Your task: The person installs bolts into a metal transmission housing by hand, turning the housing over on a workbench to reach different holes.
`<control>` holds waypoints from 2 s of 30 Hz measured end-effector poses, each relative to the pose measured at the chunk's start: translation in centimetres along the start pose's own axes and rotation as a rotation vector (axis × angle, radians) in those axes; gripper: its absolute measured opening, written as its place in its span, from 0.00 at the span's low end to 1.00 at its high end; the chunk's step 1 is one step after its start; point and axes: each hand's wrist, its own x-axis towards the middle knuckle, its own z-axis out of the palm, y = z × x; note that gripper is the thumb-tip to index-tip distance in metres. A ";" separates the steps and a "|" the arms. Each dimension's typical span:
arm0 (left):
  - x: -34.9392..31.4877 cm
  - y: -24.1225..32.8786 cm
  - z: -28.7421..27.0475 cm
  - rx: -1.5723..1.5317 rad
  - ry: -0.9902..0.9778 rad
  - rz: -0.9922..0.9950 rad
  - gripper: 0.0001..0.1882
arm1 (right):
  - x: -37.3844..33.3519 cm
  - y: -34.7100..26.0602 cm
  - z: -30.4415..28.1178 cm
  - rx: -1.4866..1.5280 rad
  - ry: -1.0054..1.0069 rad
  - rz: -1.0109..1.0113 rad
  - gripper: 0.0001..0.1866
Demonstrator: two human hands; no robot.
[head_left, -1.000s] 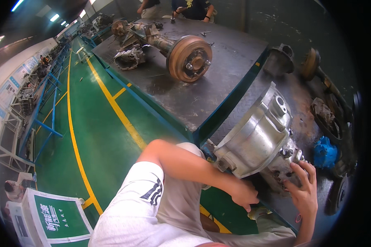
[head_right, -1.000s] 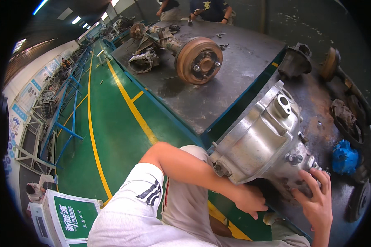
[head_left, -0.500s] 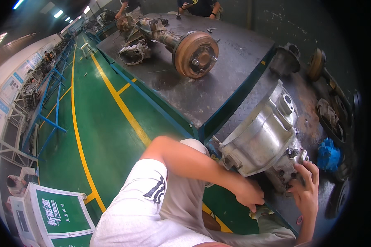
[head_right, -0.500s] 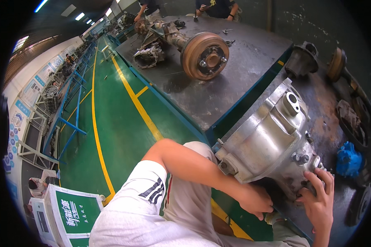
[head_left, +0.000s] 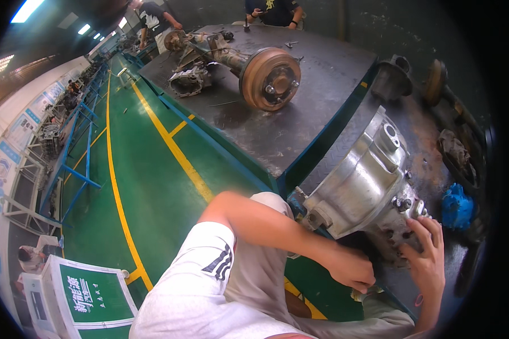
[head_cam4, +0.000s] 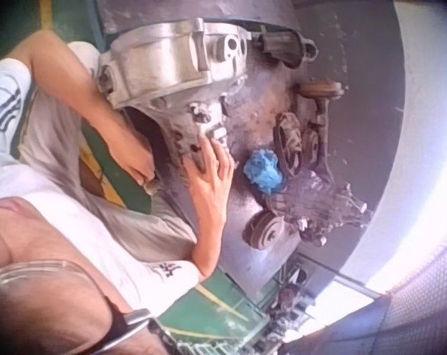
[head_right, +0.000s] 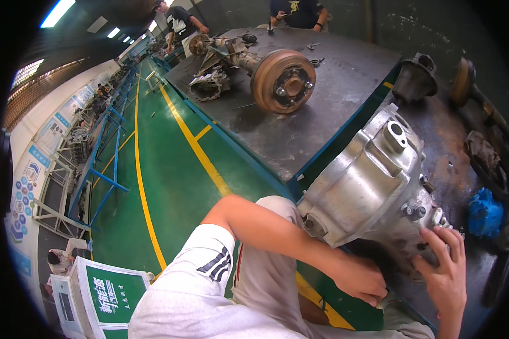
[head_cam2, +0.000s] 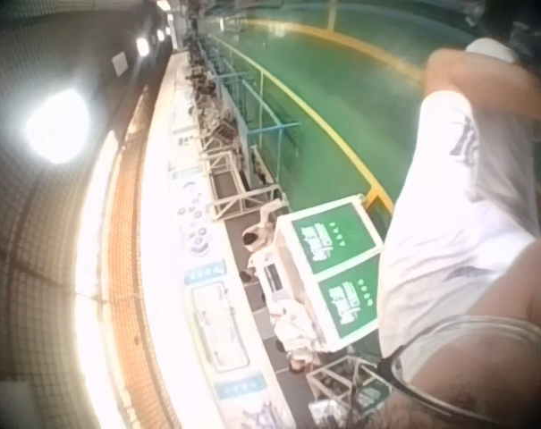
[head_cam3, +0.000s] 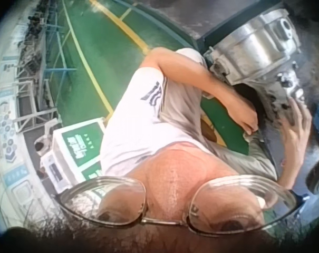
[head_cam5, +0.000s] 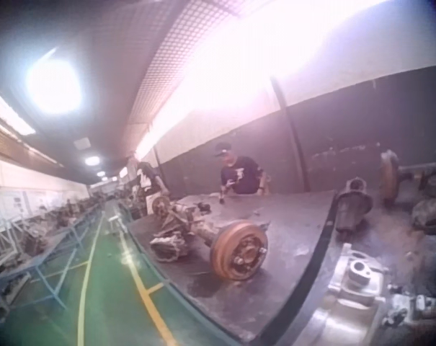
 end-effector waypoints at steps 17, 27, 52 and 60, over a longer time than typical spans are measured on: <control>0.3 0.6 -0.3 -0.022 0.147 0.107 0.16 | -0.1 0.0 0.7 0.054 0.015 0.015 0.12; 0.5 0.4 0.0 0.021 0.108 0.100 0.17 | -0.3 0.0 0.7 0.026 0.012 0.001 0.18; 0.3 0.4 0.3 -0.056 0.098 0.068 0.17 | 0.2 0.1 -0.1 0.087 -0.043 0.039 0.17; 0.3 0.7 0.0 -0.057 0.079 0.045 0.18 | -0.4 0.3 -0.2 0.074 -0.096 0.061 0.15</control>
